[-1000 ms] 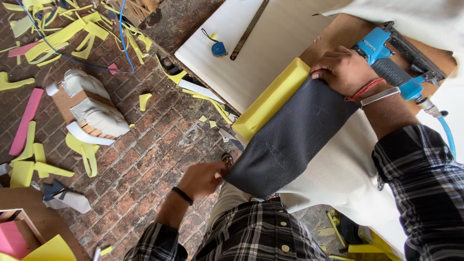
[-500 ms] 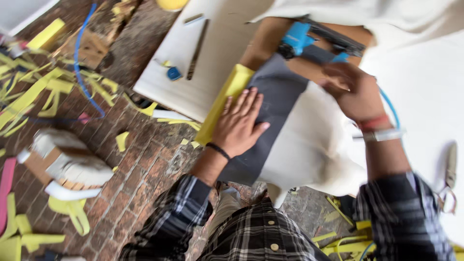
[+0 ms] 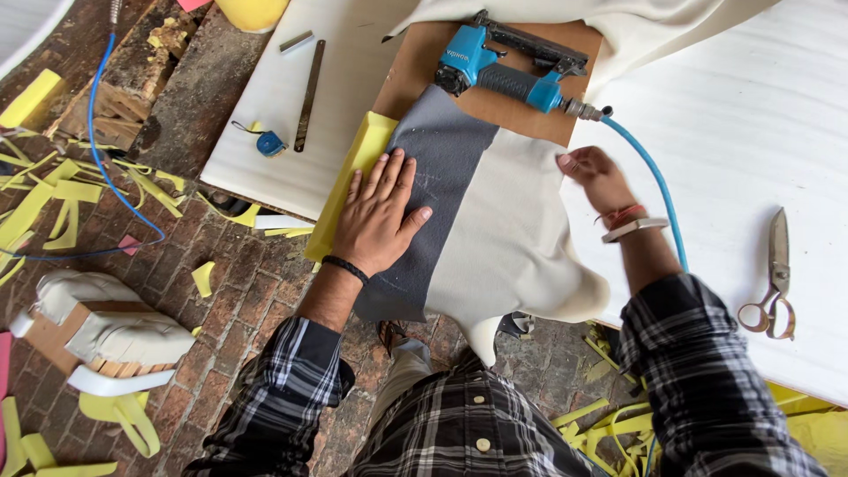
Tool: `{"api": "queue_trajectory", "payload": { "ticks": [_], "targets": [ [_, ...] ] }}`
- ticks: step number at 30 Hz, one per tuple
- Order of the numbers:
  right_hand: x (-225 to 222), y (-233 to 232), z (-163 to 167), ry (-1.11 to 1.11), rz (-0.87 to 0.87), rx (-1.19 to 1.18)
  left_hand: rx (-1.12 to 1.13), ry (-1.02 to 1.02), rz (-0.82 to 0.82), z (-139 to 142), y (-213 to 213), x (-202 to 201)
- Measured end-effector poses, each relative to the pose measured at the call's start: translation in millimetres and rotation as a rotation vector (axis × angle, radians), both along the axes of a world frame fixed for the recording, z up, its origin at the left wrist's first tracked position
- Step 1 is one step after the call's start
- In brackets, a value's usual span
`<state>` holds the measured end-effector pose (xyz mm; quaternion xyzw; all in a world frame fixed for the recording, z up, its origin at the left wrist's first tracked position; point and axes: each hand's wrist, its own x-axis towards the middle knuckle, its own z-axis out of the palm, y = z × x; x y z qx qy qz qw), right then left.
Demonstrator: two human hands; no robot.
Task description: The person cuts fabric with shears, trims material from a padded wooden furniture frame, and uses a pneumatic nail gun to fasten fabric to the frame. They then position yellow foam blocks on the frame, lay a white fabric panel and a gray fabric piece over the foam, and press and align the fabric layers in place.
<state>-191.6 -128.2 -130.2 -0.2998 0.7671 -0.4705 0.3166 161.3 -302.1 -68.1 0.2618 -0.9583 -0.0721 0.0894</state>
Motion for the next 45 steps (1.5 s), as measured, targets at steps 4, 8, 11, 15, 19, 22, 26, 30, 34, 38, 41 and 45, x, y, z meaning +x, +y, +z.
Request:
{"api": "queue_trajectory", "payload": {
  "ticks": [4, 8, 11, 15, 19, 22, 26, 30, 34, 38, 41, 45],
  "targets": [
    [-19.9, 6.8, 17.2, -0.080, 0.158, -0.168, 0.012, -0.007, 0.021, 2.0, -0.4, 0.3],
    [-14.0, 4.4, 24.4, -0.162, 0.152, -0.065, 0.006, -0.004, 0.012, 4.2, -0.2, 0.9],
    [-0.7, -5.9, 17.4, -0.042, 0.088, 0.057, -0.011, -0.004, 0.021, 4.2, -0.1, 0.2],
    [4.6, -5.5, 16.9, 0.130, 0.117, 0.119, -0.008, -0.023, 0.026, 1.8, -0.3, 0.3],
    [4.3, 2.7, 33.0, 0.140, 0.083, -0.172, -0.008, -0.043, 0.019, -1.6, -0.9, -0.1],
    [0.0, 1.9, 50.7, 0.307, 0.042, -0.311, 0.001, -0.062, 0.033, -3.0, -1.4, -0.9],
    [-3.9, -1.6, 63.4, 0.682, 0.066, -0.124, 0.016, -0.058, 0.036, -3.0, -0.9, -1.3],
    [10.9, -4.6, 50.8, 0.787, 0.047, -0.014, 0.008, -0.062, 0.040, -2.0, -0.2, -1.3],
    [25.0, -6.0, 44.6, 0.786, -0.053, 0.019, 0.006, -0.062, 0.042, -0.5, 0.7, -1.0],
    [49.8, 8.3, 75.0, 1.022, -0.111, -0.178, 0.004, -0.039, 0.038, 2.8, 1.7, -0.9],
    [115.9, 16.7, 99.5, 0.673, -0.045, -0.048, 0.013, -0.035, 0.044, 6.1, 2.0, -0.7],
    [219.3, 26.5, 99.9, 0.987, 0.547, -0.110, -0.007, -0.011, 0.034, 6.7, 2.3, -0.4]
  ]
}}
